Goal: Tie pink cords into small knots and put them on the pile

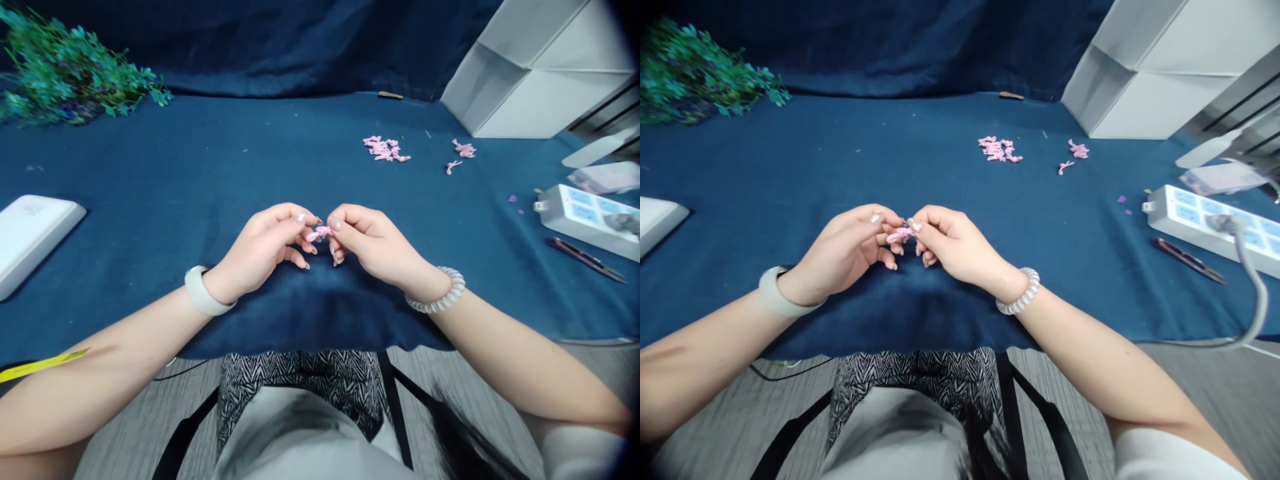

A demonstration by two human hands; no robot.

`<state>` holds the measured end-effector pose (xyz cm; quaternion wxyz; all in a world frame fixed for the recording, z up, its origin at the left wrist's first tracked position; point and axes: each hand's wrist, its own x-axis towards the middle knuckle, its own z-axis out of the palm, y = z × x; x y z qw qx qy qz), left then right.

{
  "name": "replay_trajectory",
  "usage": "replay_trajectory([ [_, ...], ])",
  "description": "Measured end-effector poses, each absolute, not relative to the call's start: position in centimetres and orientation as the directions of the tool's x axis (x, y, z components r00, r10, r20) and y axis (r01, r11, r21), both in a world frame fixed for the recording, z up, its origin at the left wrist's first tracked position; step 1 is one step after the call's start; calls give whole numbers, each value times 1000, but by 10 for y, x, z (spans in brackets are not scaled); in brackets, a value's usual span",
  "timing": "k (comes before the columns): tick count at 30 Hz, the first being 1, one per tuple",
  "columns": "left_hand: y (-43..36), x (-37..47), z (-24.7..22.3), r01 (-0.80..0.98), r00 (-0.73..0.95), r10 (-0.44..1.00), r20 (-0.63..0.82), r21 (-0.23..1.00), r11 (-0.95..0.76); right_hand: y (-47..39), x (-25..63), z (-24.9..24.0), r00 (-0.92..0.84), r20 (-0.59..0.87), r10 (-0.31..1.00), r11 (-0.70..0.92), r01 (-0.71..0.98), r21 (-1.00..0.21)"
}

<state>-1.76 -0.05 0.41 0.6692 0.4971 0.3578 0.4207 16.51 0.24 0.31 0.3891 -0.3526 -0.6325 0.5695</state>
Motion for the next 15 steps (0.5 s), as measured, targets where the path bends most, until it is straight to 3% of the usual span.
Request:
replay_trajectory([
  [8,-8,-16,1,50,351,916,195,973,-227,0,162,0,-384,238,892,282,62,-957],
  [15,-9,-20,2,267,356,824,441,797,-542,-3,164,0,-433,327,840,431,166,-887],
])
